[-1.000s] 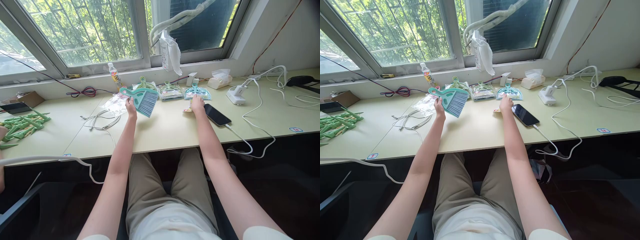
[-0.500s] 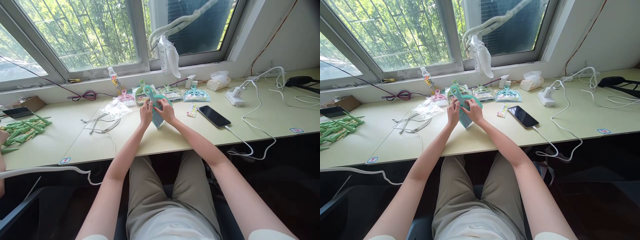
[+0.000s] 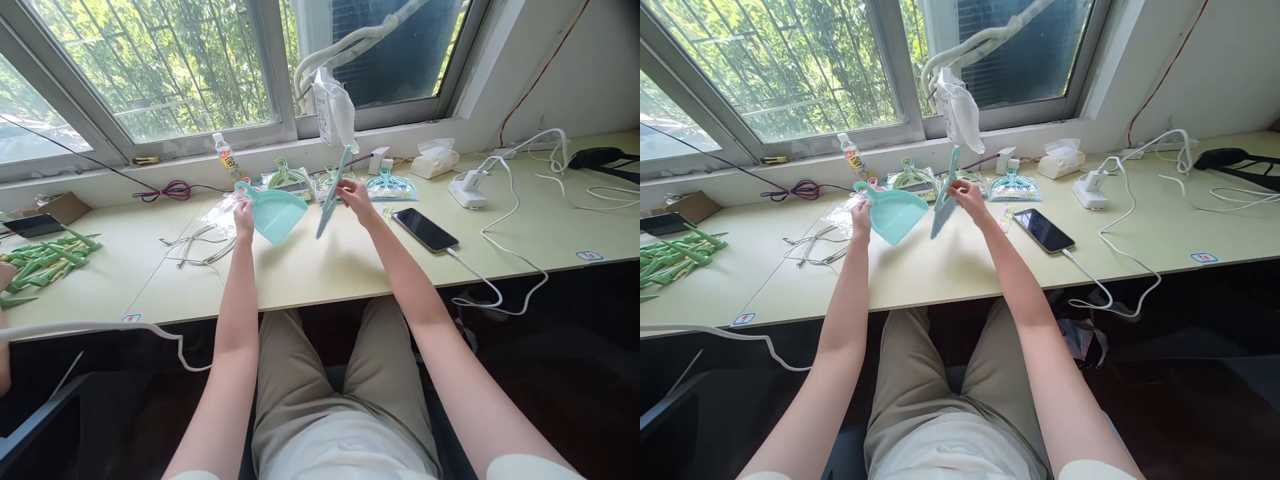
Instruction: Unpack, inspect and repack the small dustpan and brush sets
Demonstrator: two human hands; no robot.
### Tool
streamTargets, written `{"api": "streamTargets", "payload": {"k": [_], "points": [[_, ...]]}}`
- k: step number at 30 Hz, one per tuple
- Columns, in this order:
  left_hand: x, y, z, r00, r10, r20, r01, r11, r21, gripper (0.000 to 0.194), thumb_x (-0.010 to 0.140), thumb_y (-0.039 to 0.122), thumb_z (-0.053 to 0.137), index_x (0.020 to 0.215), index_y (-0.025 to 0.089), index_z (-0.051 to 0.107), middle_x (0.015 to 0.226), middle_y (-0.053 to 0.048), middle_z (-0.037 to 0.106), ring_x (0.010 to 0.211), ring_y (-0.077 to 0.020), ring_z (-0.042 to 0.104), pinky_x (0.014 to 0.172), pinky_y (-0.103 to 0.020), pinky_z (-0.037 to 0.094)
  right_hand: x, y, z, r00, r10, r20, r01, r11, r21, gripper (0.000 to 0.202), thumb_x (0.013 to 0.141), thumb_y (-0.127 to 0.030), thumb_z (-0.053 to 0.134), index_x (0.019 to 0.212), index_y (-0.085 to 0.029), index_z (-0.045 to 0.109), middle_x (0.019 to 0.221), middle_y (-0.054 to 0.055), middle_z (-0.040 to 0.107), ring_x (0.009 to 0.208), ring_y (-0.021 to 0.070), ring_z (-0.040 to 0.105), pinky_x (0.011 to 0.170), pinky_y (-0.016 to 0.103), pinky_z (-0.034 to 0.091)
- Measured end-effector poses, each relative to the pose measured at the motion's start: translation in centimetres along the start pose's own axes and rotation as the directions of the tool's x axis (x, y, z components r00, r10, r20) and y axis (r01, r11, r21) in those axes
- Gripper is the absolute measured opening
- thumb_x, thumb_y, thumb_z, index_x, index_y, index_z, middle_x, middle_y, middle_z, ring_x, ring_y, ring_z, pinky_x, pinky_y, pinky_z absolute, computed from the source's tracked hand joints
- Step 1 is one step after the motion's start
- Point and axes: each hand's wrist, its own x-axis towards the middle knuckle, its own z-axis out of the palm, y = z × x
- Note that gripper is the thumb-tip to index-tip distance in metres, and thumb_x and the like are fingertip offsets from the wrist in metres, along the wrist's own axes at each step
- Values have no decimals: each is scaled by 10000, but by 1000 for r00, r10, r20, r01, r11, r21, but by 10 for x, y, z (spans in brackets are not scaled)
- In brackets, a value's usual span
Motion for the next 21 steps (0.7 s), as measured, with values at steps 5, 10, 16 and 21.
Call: {"api": "streamTargets", "payload": {"k": [5, 10, 16, 21], "points": [[-2, -10, -6, 942, -243, 233, 181, 949, 258, 224, 780, 292, 628, 572, 211, 608, 529, -5, 502, 517, -167, 471, 549, -297, 415, 1, 6, -19, 968, 215, -128, -244, 695, -676, 319, 833, -494, 764, 909, -184, 756, 951, 118, 747, 1014, 302, 694, 866, 370, 529], [-14, -16, 3, 949, -52, 312, -81, 913, 400, 232, 731, 248, 676, 508, 236, 614, 505, -31, 526, 608, -226, 559, 675, -338, 464, -8, 19, 2, 919, 383, -92, -234, 342, -910, 358, 830, -353, 807, 1085, -105, 769, 1144, 242, 731, 1140, 357, 691, 913, 388, 526], [-27, -8, 4, 952, 87, 292, -279, 635, 721, 336, 943, 405, 535, 705, 216, 679, 968, -144, 733, 1062, -335, 653, 948, -414, 483, -8, 17, 2, 915, 391, -97, -236, 326, -915, 324, 950, -381, 640, 1122, -135, 762, 1145, 208, 734, 1117, 330, 693, 893, 381, 528], [-32, 9, 0, 977, 10, 214, -191, 489, 851, 402, 1024, 344, 344, 1016, 182, 711, 1177, -180, 716, 1106, -325, 653, 934, -405, 473, -6, 14, -9, 941, 264, -212, -297, 344, -891, 343, 1014, -271, 458, 1164, -145, 740, 1145, 192, 728, 1085, 309, 697, 872, 365, 508]]}}
